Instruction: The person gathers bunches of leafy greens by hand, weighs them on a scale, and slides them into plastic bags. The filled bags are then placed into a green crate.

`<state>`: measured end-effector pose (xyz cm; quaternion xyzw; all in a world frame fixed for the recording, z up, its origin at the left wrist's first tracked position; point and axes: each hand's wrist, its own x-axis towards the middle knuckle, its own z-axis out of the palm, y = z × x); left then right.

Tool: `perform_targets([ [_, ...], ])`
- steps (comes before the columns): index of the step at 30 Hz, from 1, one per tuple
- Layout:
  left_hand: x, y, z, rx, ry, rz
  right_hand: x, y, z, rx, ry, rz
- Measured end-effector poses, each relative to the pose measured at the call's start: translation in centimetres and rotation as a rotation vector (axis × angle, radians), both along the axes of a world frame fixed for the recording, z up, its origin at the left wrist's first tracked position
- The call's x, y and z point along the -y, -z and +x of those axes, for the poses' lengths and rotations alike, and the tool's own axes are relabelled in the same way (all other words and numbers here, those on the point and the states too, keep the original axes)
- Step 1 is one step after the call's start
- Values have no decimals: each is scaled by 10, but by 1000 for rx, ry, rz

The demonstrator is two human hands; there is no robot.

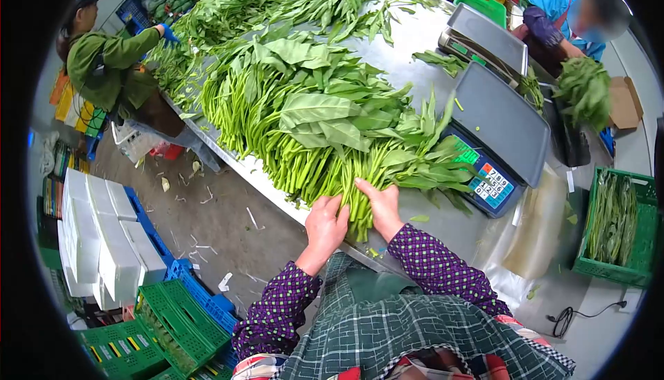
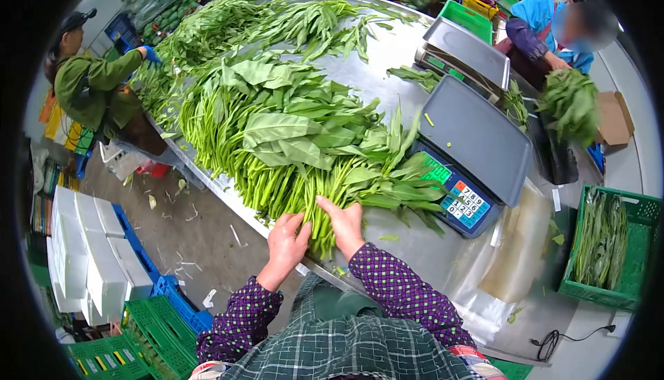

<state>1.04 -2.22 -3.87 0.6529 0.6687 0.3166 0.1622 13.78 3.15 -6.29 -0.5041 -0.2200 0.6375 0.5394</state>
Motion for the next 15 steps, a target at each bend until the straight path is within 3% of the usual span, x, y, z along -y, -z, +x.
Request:
perform_targets([
  [2, 1, 5, 8, -10, -25, -64, -2, 11, -13, 132, -66, 92],
  [3, 2, 3, 12, -33, -23, -13, -3, -1, -12, 280, -218, 48],
  [4, 4, 1, 16, -58, -18, 36, -7, 21, -17, 192, -230, 44],
  [6, 9, -8, 19, 7, 70, 23, -8, 14, -2, 328, -231, 149],
  [7, 8, -14, 20, 82, 138, 25, -7, -3, 2, 138, -202, 44],
  [11, -19, -33, -9, 37, 3, 237, -4, -38, 29, 174, -176, -5],
  [15, -25, -26, -10, 6, 42, -28, 0, -38, 45, 117, -184, 33],
])
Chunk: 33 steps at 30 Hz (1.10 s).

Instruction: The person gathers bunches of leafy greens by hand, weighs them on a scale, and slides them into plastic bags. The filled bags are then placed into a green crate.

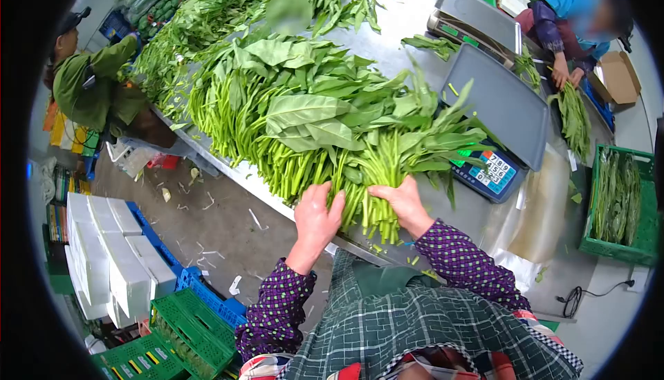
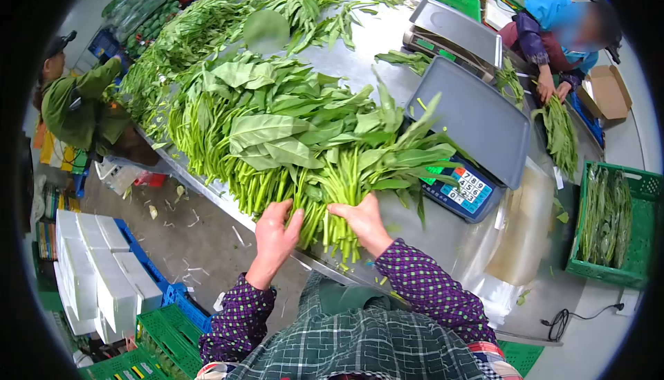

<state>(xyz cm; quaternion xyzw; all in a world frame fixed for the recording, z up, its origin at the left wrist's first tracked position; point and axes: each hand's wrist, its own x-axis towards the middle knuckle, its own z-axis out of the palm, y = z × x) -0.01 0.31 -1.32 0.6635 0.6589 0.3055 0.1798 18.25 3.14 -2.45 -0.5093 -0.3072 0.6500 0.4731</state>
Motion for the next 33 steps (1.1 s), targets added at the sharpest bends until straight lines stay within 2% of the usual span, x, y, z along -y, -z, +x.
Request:
perform_targets([
  [2, 1, 12, 10, -55, 66, -45, 2, 16, -9, 46, -23, -33],
  [3, 1, 23, 14, -4, 78, 19, 5, 23, -12, 31, -29, 4],
  [4, 1, 28, 17, -23, 77, -52, 9, 32, -11, 75, -18, 123],
  [5, 0, 44, 16, 75, 80, 99, 12, 29, -9, 115, -32, 154],
  [6, -1, 39, 16, 224, 74, -15, 17, 9, -6, 234, -13, 164],
  [7, -3, 50, 18, 407, 54, 40, 21, 0, -4, 316, 17, 216],
  [8, -10, 69, 1, 454, 99, -144, 21, 38, -17, 486, 40, 84],
  [9, -13, 56, -1, 318, 133, -193, 18, 81, -35, 507, 169, 195],
  [11, -16, 84, -12, 193, 178, -81, 24, 67, -42, 726, 193, 466],
  [13, -13, 39, -10, -106, 170, -211, 21, 53, -40, 446, 21, 72],
  [14, -14, 46, -13, -103, 159, -201, 22, 46, -33, 475, -25, -2],
  [17, -16, 43, -15, -291, 196, -101, 15, 31, -6, 470, -33, 40],
  [21, -12, 31, -23, -400, 157, -31, 13, -1, 24, 625, -112, 58],
  [23, 6, -1, -4, -190, 218, 422, 15, 6, 17, 638, -126, 57],
  [24, 14, -9, 4, -115, 301, 365, 19, 8, 11, 612, -120, 11],
  [25, 15, -4, 5, -188, 367, 172, 21, 11, 6, 590, -119, -29],
  [27, 6, 12, 18, -311, 342, -272, 25, 15, 3, 601, -117, -21],
  [28, 1, 19, 22, -306, 333, -265, 26, 19, 6, 581, -95, -1],
  [31, -5, 37, 27, 697, 123, -573, 23, 37, 11, 569, -89, 21],
  [33, -12, 58, 25, 621, 270, -519, 17, 45, 12, 589, -187, -24],
])
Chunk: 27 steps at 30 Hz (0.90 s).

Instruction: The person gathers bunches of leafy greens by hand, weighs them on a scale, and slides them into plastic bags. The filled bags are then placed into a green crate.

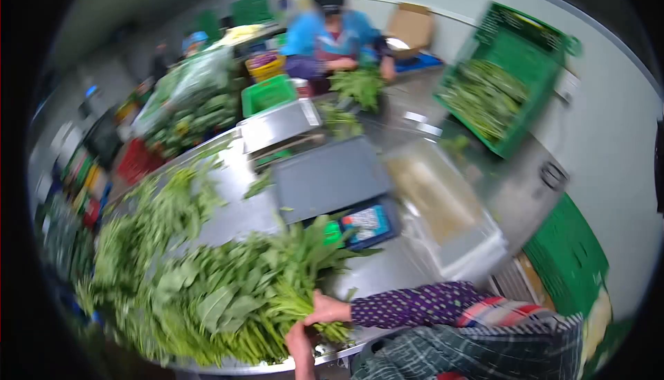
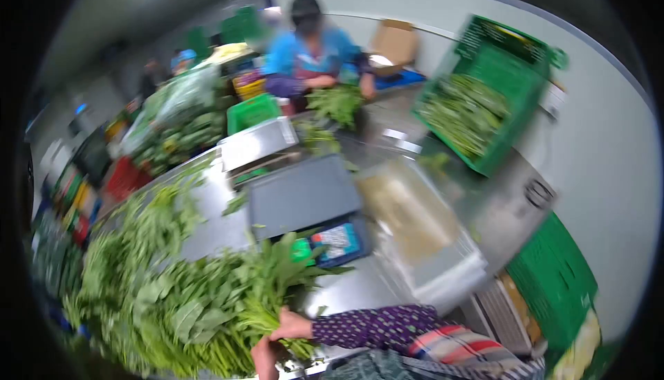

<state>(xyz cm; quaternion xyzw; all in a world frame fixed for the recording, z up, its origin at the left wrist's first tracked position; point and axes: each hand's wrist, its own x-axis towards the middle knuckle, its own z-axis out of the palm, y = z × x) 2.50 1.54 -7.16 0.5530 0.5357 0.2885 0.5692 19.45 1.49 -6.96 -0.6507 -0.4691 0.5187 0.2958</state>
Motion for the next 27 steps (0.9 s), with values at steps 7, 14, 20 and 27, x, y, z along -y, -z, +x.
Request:
perform_targets([
  [7, 13, -30, 10, 105, -87, -358, 2, 1, 5, -101, -8, 82],
  [14, 26, -17, -3, -311, -11, 79, -5, -35, 20, -520, -160, 111],
  [20, 16, 4, 21, 232, -231, -450, 3, -27, 2, -379, 10, -33],
  [27, 13, -27, 12, -102, 28, -167, 8, -18, -3, -477, 106, -17],
])
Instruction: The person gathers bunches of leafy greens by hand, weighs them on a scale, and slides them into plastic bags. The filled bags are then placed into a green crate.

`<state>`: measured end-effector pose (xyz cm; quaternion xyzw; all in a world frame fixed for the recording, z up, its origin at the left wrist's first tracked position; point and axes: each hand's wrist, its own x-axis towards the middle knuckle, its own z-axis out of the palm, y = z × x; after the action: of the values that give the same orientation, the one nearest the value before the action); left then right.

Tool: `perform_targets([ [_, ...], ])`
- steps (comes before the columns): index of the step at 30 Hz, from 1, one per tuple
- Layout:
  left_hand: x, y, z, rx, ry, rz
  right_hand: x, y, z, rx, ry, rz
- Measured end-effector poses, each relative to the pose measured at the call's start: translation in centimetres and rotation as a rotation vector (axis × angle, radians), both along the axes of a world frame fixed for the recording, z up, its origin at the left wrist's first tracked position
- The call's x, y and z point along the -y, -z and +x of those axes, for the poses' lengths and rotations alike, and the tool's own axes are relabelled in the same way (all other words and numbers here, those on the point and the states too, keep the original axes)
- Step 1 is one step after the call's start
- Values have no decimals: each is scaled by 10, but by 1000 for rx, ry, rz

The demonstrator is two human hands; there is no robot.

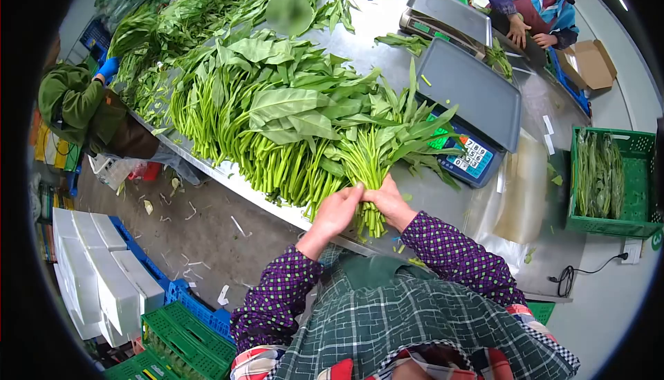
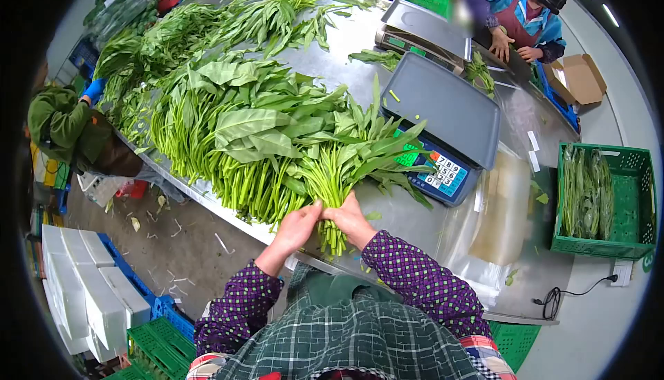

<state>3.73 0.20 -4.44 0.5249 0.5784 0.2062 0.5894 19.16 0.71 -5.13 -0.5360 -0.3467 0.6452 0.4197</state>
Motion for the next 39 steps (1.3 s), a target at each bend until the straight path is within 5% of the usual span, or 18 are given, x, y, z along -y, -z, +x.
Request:
perform_targets([
  [2, -16, -16, -7, -86, 56, -81, -1, 11, -2, -28, 54, 69],
  [12, -47, 17, -8, 528, -452, -441, -11, -99, 35, 153, -92, 12],
  [19, -30, 12, -9, 501, -345, -276, 23, -239, 96, 347, -140, -63],
  [21, -37, 32, -18, 497, -391, -338, 40, -288, 109, 377, 19, -43],
  [27, -23, 18, -9, 302, -259, -207, 51, -358, 134, 650, 299, 378],
  [31, 1, 31, 27, 50, 85, 68, 12, -352, 155, 696, 340, 648],
  [35, 14, 19, 44, -53, 205, 74, -39, -312, 194, 675, 288, 551],
  [39, 21, 22, 48, -320, 267, 202, -101, -202, 241, 869, 109, 149],
])
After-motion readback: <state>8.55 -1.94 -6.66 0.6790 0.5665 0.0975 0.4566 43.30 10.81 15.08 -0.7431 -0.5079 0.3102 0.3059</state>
